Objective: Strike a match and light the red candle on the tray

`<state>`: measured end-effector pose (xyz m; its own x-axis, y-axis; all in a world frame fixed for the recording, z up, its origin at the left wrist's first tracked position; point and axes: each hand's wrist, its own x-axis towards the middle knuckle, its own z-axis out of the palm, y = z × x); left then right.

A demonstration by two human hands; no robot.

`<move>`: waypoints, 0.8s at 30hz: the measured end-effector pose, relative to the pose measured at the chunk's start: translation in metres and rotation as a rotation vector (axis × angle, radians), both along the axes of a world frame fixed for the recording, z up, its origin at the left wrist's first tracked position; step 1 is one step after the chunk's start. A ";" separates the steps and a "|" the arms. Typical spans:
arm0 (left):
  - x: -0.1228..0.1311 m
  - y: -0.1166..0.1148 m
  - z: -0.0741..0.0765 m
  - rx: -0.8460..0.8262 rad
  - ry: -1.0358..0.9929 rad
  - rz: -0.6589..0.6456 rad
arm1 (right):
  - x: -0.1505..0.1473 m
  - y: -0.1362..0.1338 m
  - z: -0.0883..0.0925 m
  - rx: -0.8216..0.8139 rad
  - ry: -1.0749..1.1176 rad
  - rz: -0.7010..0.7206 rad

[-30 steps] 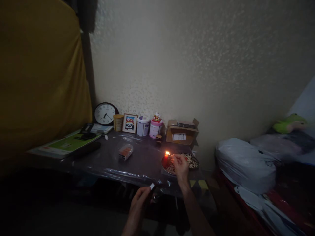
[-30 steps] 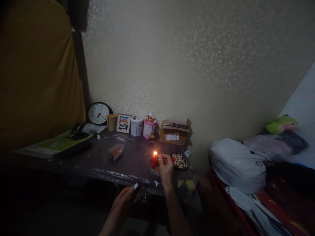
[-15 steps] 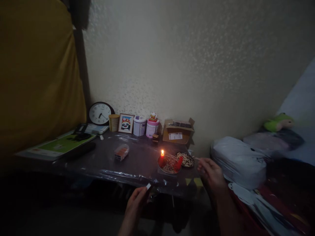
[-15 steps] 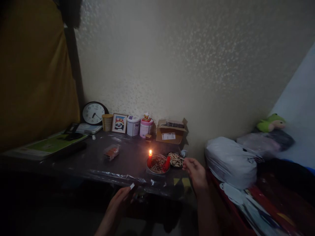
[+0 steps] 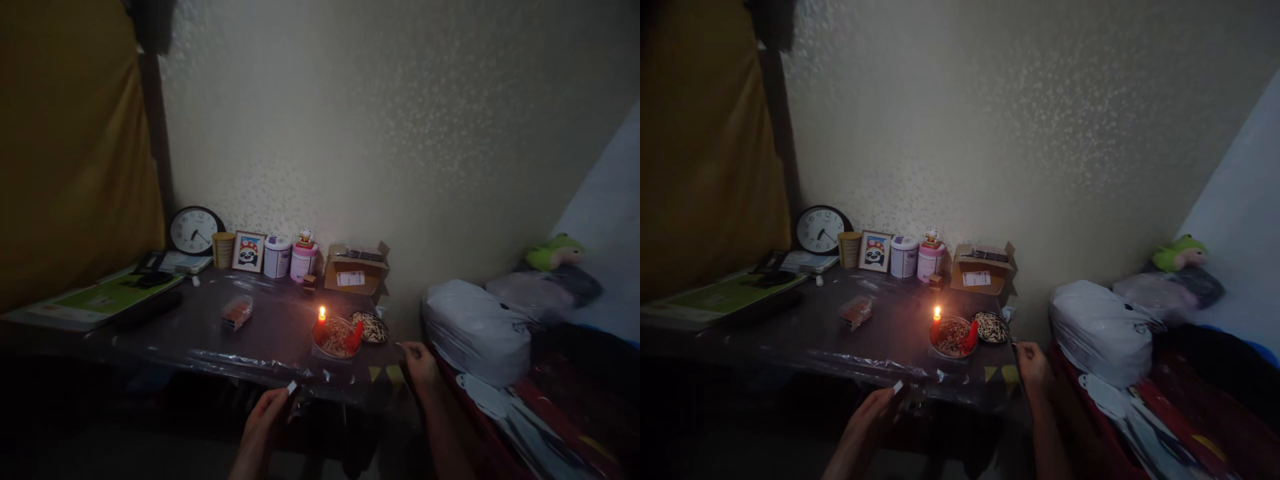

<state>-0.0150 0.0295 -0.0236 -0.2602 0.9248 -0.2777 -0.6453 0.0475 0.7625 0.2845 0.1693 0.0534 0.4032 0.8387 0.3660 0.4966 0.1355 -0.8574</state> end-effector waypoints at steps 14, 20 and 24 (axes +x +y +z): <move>-0.002 0.000 -0.004 -0.022 0.009 -0.047 | -0.017 0.066 -0.017 -0.038 -0.369 -0.065; -0.008 -0.004 0.007 -0.039 0.045 -0.108 | -0.020 0.074 -0.017 -0.027 -0.443 -0.088; -0.011 -0.008 0.011 -0.041 -0.004 -0.134 | -0.019 0.049 -0.011 0.037 -0.441 -0.057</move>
